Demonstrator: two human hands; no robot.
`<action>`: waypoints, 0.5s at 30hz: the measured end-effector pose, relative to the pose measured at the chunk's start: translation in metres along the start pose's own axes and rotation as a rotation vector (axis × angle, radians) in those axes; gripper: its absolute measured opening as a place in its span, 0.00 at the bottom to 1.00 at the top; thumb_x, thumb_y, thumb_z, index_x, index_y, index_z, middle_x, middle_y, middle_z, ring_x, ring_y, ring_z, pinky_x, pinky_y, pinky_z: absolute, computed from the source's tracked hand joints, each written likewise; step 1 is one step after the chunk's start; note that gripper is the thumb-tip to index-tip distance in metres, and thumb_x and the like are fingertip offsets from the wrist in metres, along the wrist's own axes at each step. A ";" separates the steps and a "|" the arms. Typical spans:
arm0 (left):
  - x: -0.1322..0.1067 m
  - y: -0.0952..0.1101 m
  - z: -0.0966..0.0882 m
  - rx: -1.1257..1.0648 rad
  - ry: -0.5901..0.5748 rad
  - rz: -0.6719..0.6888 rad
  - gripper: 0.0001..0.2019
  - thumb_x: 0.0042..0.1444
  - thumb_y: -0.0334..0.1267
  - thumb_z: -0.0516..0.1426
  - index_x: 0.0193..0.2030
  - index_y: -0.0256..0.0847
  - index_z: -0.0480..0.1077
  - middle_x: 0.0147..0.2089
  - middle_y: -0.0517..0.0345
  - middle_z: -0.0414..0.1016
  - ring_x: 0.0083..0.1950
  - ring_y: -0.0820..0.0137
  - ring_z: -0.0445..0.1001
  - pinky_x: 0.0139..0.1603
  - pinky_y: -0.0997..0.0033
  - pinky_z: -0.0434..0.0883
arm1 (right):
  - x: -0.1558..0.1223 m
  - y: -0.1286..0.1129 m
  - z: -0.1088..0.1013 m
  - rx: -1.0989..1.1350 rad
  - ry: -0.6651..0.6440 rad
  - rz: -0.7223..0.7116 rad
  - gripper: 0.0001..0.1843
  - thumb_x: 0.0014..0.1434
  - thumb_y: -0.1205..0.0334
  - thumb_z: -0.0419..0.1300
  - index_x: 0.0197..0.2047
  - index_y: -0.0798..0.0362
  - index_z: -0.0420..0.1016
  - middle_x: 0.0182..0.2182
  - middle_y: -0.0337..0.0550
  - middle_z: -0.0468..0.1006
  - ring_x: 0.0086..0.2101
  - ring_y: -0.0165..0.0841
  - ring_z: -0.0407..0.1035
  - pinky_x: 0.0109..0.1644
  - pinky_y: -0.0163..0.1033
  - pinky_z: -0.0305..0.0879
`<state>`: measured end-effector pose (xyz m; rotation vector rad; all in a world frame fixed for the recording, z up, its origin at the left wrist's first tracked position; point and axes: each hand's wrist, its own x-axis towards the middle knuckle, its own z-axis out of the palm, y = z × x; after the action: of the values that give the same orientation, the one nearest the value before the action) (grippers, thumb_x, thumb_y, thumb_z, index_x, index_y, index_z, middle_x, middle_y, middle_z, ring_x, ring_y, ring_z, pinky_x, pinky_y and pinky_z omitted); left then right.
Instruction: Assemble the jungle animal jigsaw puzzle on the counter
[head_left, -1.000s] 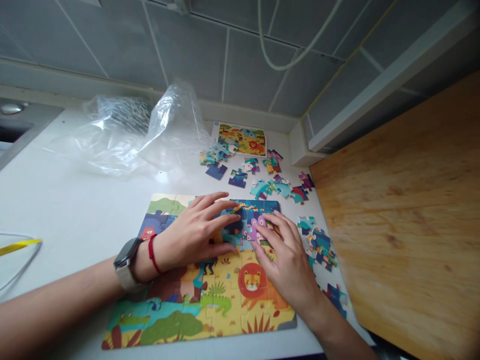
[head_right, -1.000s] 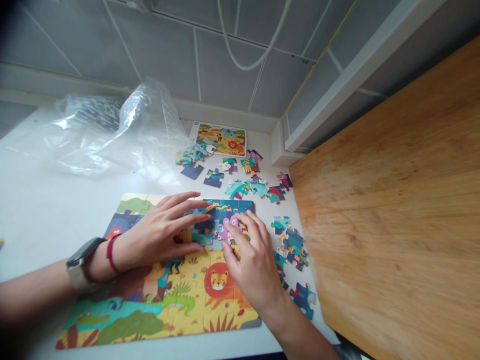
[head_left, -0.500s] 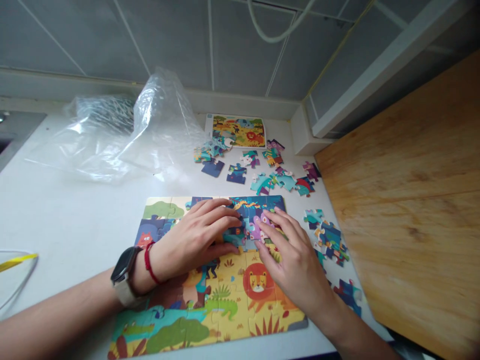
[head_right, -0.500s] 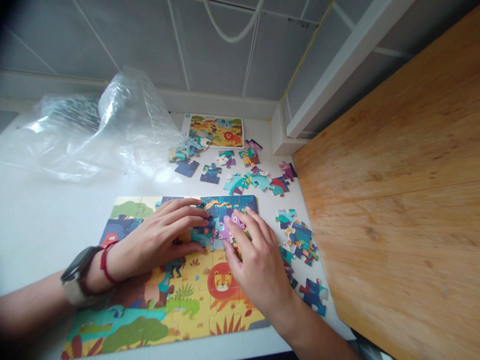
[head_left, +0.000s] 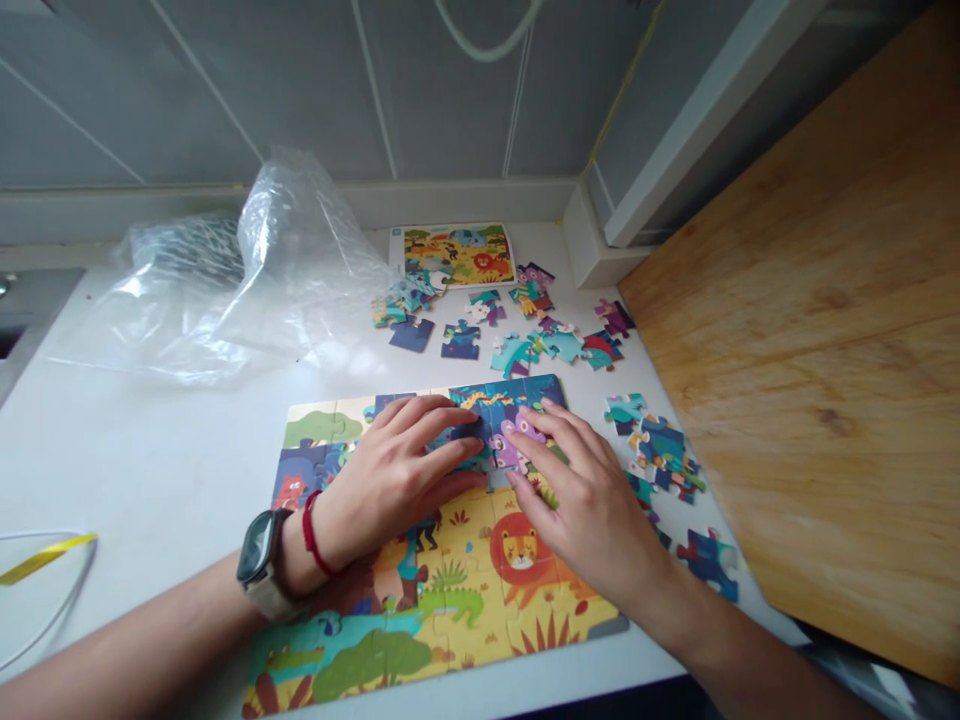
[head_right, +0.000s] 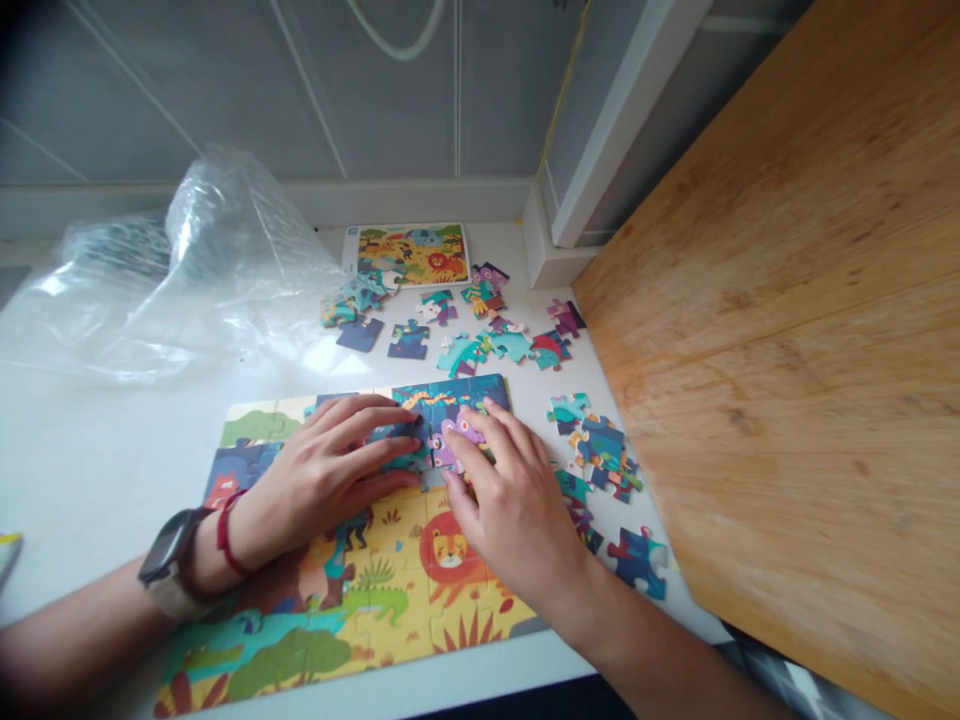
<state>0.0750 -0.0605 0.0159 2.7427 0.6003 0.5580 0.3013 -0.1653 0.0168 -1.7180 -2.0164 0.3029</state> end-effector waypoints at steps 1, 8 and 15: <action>0.001 0.000 0.001 0.007 -0.001 0.000 0.10 0.70 0.43 0.60 0.53 0.44 0.76 0.59 0.49 0.78 0.60 0.56 0.73 0.58 0.52 0.75 | 0.000 0.000 0.000 0.000 0.001 0.002 0.21 0.66 0.67 0.62 0.61 0.49 0.77 0.59 0.50 0.78 0.63 0.49 0.67 0.66 0.63 0.70; 0.001 -0.001 0.003 -0.013 -0.032 0.013 0.13 0.69 0.43 0.61 0.58 0.47 0.77 0.60 0.48 0.76 0.63 0.55 0.72 0.60 0.48 0.75 | -0.001 0.000 0.000 0.010 0.007 0.006 0.20 0.66 0.67 0.62 0.61 0.48 0.77 0.59 0.49 0.78 0.64 0.48 0.67 0.66 0.62 0.70; 0.000 -0.003 0.005 -0.004 -0.009 0.032 0.14 0.69 0.43 0.61 0.58 0.46 0.78 0.62 0.46 0.74 0.67 0.50 0.69 0.61 0.43 0.75 | -0.001 0.000 0.000 -0.023 -0.021 0.004 0.20 0.67 0.66 0.62 0.61 0.50 0.77 0.60 0.50 0.77 0.65 0.47 0.66 0.67 0.61 0.69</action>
<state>0.0758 -0.0591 0.0105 2.7544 0.5536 0.5536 0.3016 -0.1662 0.0169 -1.7401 -2.0391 0.3013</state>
